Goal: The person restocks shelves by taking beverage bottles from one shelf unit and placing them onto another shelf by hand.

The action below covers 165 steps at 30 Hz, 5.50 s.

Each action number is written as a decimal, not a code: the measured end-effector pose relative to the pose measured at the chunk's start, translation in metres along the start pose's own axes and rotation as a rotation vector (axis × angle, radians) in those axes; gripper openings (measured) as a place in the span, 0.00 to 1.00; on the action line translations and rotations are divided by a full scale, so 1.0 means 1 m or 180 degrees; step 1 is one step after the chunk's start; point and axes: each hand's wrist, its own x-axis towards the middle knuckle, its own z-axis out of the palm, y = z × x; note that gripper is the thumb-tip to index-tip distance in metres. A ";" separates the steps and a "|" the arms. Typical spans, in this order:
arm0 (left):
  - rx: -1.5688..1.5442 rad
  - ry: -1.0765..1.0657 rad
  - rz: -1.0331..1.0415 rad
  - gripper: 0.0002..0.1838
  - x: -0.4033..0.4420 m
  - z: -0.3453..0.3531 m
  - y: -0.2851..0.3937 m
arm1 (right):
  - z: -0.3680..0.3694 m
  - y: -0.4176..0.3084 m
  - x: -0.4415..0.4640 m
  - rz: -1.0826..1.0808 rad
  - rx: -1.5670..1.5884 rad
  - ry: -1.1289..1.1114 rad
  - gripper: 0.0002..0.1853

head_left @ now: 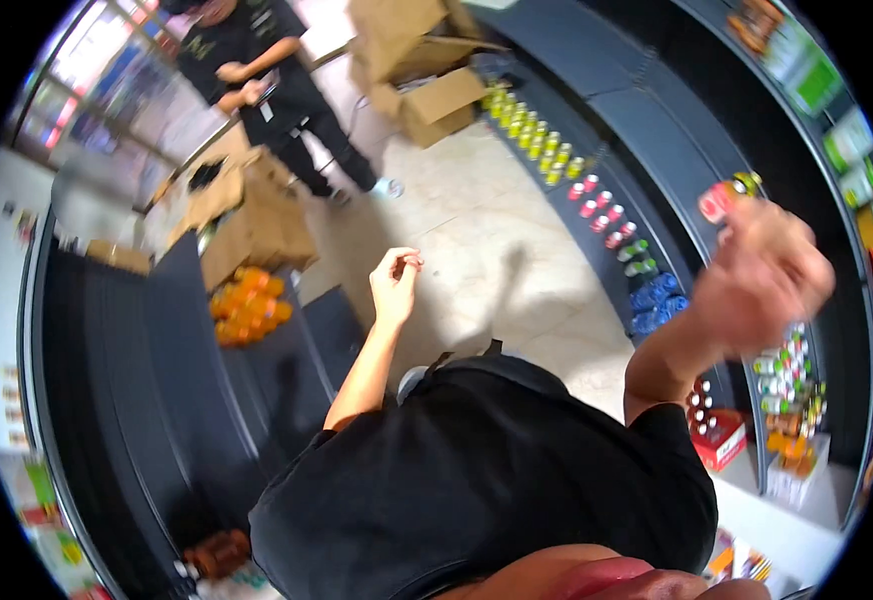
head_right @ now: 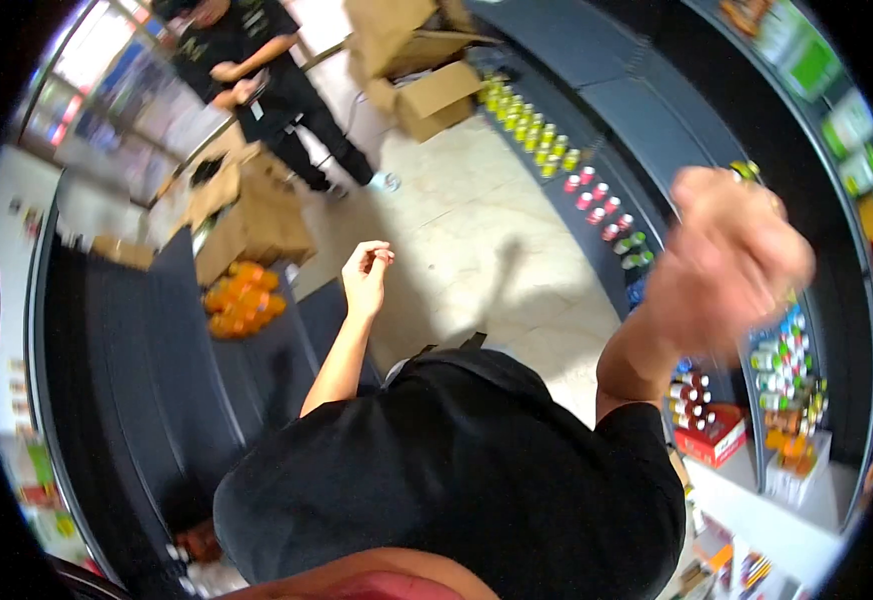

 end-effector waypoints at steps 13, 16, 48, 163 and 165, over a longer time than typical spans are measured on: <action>-0.0629 -0.1896 0.0176 0.06 0.073 0.195 -0.026 | -0.038 -0.092 0.085 -0.0541 -0.1137 -0.0857 0.41; -0.0475 -0.2121 0.0284 0.06 0.111 0.209 -0.044 | -0.027 -0.068 0.093 -0.0589 -0.0957 -0.0572 0.37; -0.1479 -0.1984 0.3278 0.04 0.521 0.642 0.221 | -0.217 0.422 0.291 0.0263 -0.2810 0.0510 0.14; 0.0714 0.2863 -0.3109 0.45 -0.221 0.003 -0.082 | 0.257 0.190 -0.489 0.4414 0.2811 -0.7743 0.24; 0.0136 0.3302 -0.3137 0.46 -0.208 -0.035 0.010 | 0.301 0.140 -0.477 0.4461 0.3817 -0.7361 0.24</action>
